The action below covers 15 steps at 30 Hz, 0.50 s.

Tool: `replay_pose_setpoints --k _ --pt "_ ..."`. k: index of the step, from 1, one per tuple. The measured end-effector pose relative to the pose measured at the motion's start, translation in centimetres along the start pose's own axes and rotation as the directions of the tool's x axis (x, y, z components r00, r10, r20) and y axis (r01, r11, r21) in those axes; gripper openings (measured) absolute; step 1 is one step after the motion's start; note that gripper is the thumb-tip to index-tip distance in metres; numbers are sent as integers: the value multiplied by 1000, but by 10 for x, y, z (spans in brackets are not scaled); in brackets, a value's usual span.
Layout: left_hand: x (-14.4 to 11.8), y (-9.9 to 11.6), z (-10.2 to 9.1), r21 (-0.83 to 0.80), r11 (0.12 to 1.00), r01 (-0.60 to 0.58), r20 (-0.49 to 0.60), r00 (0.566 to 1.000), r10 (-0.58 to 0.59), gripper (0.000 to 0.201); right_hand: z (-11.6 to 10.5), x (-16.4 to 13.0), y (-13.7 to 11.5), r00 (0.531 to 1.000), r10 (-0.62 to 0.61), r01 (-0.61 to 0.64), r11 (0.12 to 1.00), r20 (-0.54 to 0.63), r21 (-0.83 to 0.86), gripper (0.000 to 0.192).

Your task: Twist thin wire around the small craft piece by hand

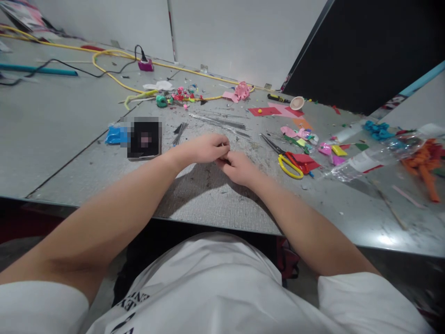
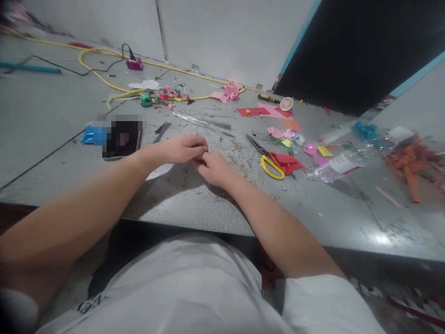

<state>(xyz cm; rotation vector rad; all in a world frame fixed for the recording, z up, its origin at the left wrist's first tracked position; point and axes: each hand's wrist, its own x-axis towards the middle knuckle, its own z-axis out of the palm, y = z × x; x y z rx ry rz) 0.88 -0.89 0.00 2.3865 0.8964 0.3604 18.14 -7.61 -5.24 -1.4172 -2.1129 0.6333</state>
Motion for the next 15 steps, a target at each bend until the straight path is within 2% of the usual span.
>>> replay_pose_setpoints --k 15 --pt "-2 7 -2 -32 996 78 28 997 -77 19 -1 -1 -2 1000 -12 12 1000 6 6 24"
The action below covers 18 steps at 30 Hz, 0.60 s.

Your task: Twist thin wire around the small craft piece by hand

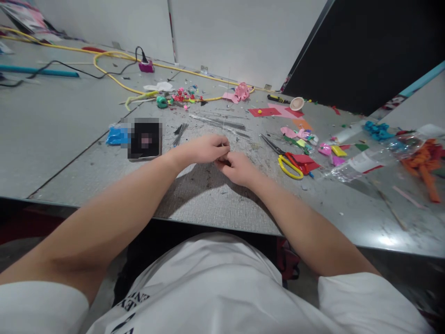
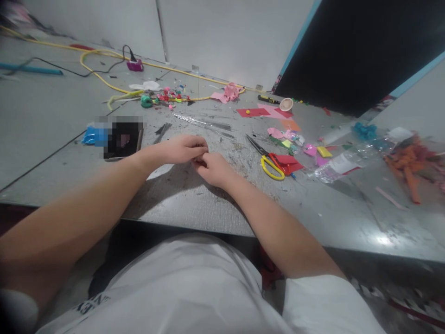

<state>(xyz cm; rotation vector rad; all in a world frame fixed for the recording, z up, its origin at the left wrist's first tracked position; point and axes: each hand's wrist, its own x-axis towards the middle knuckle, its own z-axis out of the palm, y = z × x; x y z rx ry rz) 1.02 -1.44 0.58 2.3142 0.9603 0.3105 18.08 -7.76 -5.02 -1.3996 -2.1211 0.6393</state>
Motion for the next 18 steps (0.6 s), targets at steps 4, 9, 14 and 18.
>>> replay_pose_setpoints --k 4,9,14,18 --pt "0 0 0 0 1000 15 -1 1000 -15 20 0 0 0 1000 5 -5 1000 3 1 26" --pt "0 -1 0 15 1000 1 1 1000 -1 20 -1 0 -2 1000 5 -5 1000 6 -12 25" --pt "-1 1 -1 42 999 20 20 1000 -21 21 -2 0 -3 999 18 -17 999 28 -43 23" --pt "-1 -1 0 110 994 -8 15 1000 6 22 -1 0 -3 999 19 -17 998 30 -58 23"
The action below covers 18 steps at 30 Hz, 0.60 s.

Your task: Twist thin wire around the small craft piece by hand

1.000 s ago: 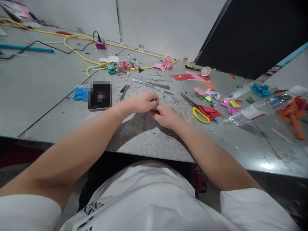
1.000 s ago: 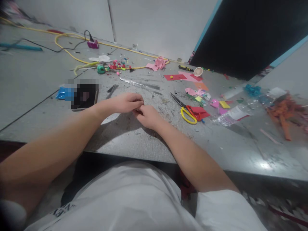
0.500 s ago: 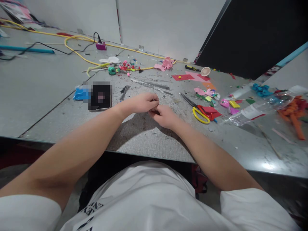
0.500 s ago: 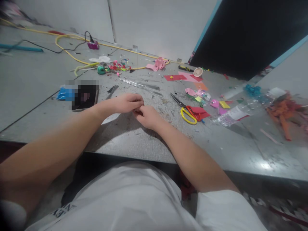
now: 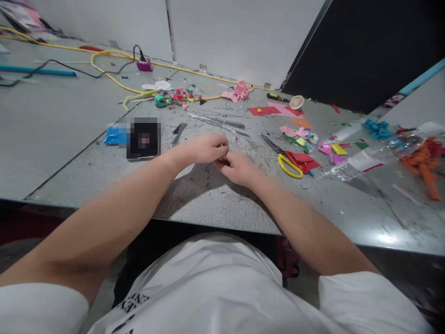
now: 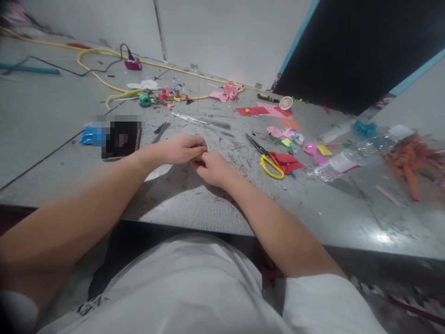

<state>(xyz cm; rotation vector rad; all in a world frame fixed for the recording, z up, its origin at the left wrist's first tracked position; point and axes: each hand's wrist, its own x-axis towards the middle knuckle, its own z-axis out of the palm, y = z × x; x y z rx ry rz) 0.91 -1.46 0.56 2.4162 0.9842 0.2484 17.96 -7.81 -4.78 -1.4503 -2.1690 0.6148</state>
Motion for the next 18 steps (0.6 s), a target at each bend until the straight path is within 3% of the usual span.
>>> replay_pose_setpoints --k 5,18 --pt "2 -5 3 75 996 -57 -35 998 60 25 1 0 1 1000 0 0 1000 -2 -16 23" --pt "0 -3 2 130 989 -74 -13 997 76 31 -2 -2 -7 998 57 -55 997 33 -53 23"
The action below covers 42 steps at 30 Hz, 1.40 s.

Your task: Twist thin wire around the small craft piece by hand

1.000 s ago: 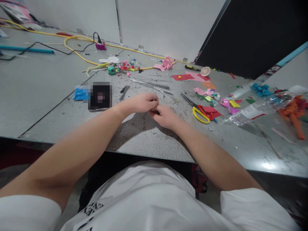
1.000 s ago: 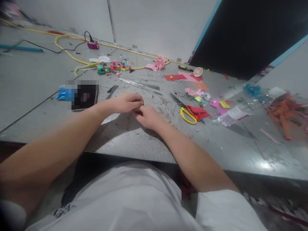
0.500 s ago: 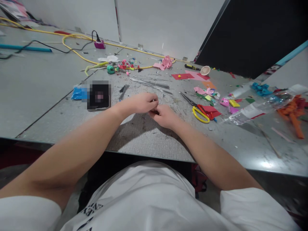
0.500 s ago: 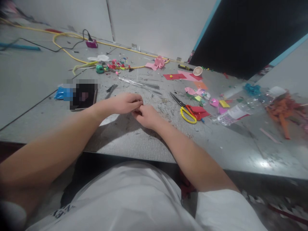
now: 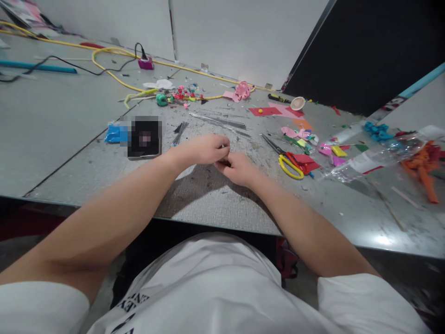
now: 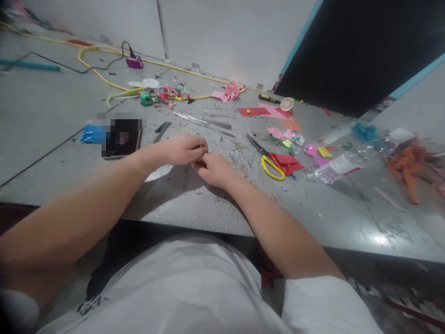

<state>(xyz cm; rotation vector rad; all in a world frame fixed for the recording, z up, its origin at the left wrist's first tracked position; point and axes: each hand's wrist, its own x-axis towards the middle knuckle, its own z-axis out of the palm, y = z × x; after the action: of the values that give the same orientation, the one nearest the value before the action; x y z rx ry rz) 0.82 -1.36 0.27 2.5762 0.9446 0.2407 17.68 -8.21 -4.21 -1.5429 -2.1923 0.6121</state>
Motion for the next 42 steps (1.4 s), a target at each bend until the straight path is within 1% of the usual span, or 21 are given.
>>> replay_pose_setpoints --k 8,12,18,25,32,36,42 --pt "-2 4 -2 63 998 9 12 1000 -9 34 1 1 2 1000 -10 10 1000 1 0 22" --pt "-3 8 -4 101 995 12 10 1000 -13 33 3 1 5 1000 -28 28 1000 -2 9 22" --pt "-5 11 -4 141 990 17 20 1000 -20 31 2 0 4 1000 -15 16 1000 12 -8 23" --pt "-6 11 -6 118 993 13 18 1000 -16 25 -1 -1 1 999 -7 7 1000 42 -14 23" --pt "-6 14 -7 106 994 16 30 999 -19 29 1 0 3 999 -7 7 1000 43 -11 24" --pt "-7 15 -8 124 992 16 27 999 -19 28 1 0 4 999 -2 3 1000 39 -23 25" --pt "-7 14 -6 106 994 18 27 999 -21 28 -1 0 2 999 7 -6 1000 43 -21 23"
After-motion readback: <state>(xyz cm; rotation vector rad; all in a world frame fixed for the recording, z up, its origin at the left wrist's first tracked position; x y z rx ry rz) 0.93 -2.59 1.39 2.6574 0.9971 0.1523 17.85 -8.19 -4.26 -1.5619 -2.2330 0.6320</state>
